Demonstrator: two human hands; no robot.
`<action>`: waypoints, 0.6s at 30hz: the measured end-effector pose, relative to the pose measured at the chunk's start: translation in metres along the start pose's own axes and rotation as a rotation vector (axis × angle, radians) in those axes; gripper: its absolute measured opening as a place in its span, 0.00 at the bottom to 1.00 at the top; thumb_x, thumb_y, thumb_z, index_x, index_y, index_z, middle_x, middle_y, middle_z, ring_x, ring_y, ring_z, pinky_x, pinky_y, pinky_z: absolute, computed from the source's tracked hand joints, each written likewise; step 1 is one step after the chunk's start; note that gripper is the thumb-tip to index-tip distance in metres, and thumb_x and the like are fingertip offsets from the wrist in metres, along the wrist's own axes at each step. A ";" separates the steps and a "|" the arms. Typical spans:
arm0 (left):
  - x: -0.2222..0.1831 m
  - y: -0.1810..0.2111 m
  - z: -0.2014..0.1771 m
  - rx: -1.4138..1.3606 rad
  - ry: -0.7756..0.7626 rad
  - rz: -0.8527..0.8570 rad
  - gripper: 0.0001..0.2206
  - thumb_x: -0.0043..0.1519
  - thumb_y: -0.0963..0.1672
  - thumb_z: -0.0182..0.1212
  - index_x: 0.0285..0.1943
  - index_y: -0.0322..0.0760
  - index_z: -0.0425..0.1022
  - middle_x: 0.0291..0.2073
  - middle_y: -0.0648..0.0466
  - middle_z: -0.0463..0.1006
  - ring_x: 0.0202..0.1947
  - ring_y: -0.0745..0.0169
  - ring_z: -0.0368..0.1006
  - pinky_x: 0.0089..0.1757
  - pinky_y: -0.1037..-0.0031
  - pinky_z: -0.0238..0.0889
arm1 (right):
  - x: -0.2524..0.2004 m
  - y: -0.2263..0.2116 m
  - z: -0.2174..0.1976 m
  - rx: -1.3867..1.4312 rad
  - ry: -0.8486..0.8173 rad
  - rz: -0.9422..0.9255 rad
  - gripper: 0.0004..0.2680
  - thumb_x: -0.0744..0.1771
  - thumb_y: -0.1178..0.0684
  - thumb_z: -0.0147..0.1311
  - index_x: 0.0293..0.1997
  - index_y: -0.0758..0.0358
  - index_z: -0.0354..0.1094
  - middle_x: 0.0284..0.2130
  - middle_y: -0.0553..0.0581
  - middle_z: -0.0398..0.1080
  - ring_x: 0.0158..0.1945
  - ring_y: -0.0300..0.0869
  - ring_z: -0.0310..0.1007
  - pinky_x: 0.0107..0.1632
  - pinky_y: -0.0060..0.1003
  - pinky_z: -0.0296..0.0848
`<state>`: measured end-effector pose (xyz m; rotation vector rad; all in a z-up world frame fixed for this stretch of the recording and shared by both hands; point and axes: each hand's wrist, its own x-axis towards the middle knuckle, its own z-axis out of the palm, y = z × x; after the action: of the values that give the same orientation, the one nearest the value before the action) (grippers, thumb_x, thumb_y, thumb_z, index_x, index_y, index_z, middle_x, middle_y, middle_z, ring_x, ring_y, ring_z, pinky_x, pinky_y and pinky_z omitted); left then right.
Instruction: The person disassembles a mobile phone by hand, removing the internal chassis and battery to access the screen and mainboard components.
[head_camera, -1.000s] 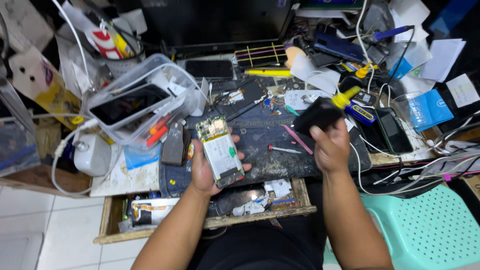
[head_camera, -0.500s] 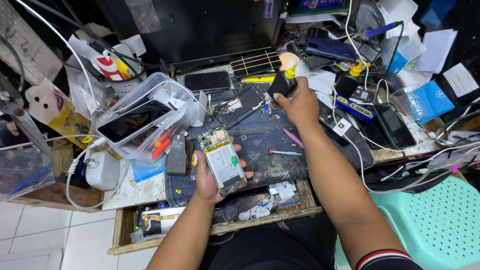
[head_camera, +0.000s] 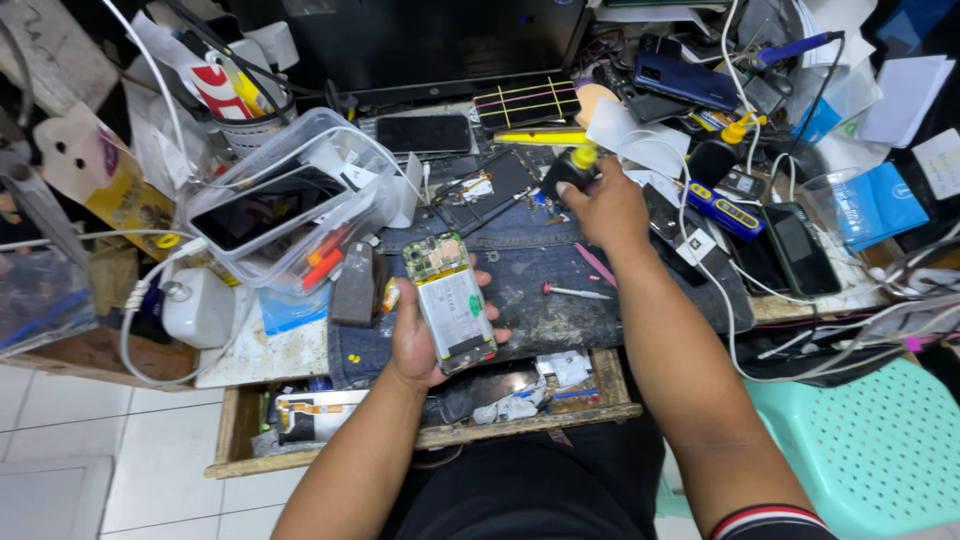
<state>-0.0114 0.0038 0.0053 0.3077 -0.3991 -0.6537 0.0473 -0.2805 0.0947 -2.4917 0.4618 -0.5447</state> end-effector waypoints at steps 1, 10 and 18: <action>0.002 0.001 0.000 0.010 0.002 -0.004 0.44 0.64 0.66 0.40 0.80 0.35 0.50 0.63 0.45 0.68 0.52 0.47 0.75 0.52 0.39 0.70 | 0.001 0.003 -0.006 0.031 0.027 0.016 0.21 0.62 0.41 0.67 0.55 0.61 0.70 0.36 0.60 0.78 0.42 0.55 0.80 0.46 0.47 0.75; 0.002 0.001 0.005 0.076 0.047 -0.014 0.44 0.64 0.66 0.43 0.80 0.35 0.51 0.62 0.45 0.69 0.52 0.45 0.74 0.51 0.37 0.69 | 0.011 0.072 -0.093 0.139 0.539 0.035 0.18 0.63 0.49 0.68 0.54 0.64 0.68 0.40 0.61 0.77 0.44 0.52 0.79 0.48 0.46 0.74; 0.004 0.001 0.002 0.069 0.057 -0.015 0.44 0.63 0.66 0.43 0.80 0.36 0.52 0.63 0.45 0.69 0.51 0.44 0.74 0.51 0.38 0.69 | 0.030 0.150 -0.127 -0.203 0.532 0.433 0.20 0.62 0.43 0.68 0.52 0.63 0.66 0.43 0.65 0.75 0.48 0.59 0.75 0.49 0.54 0.71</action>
<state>-0.0091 0.0016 0.0085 0.3948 -0.3661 -0.6458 -0.0174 -0.4679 0.1153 -2.2984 1.2782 -1.0170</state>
